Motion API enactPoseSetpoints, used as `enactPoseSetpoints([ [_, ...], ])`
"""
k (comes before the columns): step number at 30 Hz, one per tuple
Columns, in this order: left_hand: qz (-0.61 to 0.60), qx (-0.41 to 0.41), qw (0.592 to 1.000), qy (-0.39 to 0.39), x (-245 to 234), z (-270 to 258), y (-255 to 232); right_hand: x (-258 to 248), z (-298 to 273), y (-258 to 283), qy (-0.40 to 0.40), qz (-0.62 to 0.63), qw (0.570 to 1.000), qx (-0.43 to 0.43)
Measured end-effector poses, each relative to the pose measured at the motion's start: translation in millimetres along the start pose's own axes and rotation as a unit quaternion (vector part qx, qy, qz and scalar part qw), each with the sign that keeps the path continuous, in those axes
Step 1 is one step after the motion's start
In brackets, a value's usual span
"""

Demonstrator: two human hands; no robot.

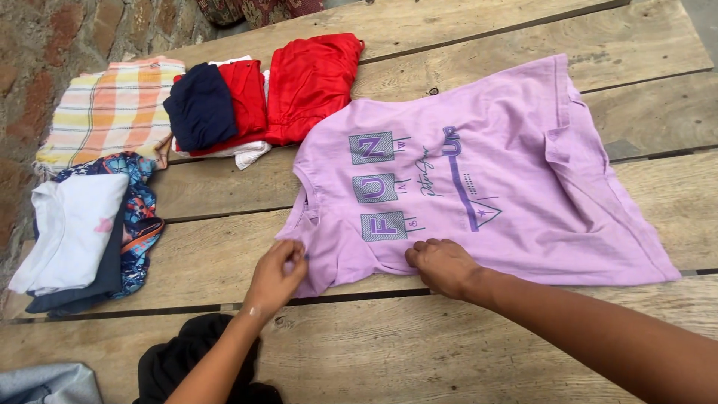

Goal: Fold several pieces of clothing on a low wooden table.

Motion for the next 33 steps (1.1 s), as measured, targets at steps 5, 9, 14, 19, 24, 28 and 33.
enactPoseSetpoints([
  [5, 0.156, 0.159, 0.954, 0.202, -12.2, -89.0, 16.5, 18.3, -16.8, 9.8, 0.094, -0.033, 0.994, -0.050],
  [9, 0.164, 0.090, 0.922, 0.339, -14.2, -126.6, 64.4, 44.2, -20.3, 15.2, 0.218, -0.101, 0.970, -0.034],
  [14, 0.093, -0.074, 0.965, 0.233, -25.8, -113.6, 41.1, 5.1, -9.2, 82.6, 0.145, -0.050, 0.981, -0.121],
  [19, 0.059, -0.071, 0.969, 0.228, 12.9, -133.5, 41.5, 21.5, -21.4, 141.9, 0.144, -0.040, 0.972, -0.182],
  [24, -0.006, -0.102, 0.966, 0.239, 35.5, -158.5, 31.1, 23.0, -40.4, 192.3, 0.079, 0.055, 0.991, -0.094],
  [28, 0.049, -0.047, 0.969, 0.237, 46.6, -178.9, 12.4, 64.6, -36.3, 201.4, 0.034, 0.046, 0.998, -0.041],
  [33, 0.073, -0.126, 0.976, 0.161, 61.7, -181.0, 24.0, 77.4, -40.1, 200.0, -0.013, 0.105, 0.994, -0.021],
])
Point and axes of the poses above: each hand's wrist, its own z-axis towards the middle knuckle, its own x-axis out of the palm, y = z × x, the point moved 5 cm from there along z, towards the middle knuckle, and after that the axes turned 2 degrees about x, right-handed, at the moved point
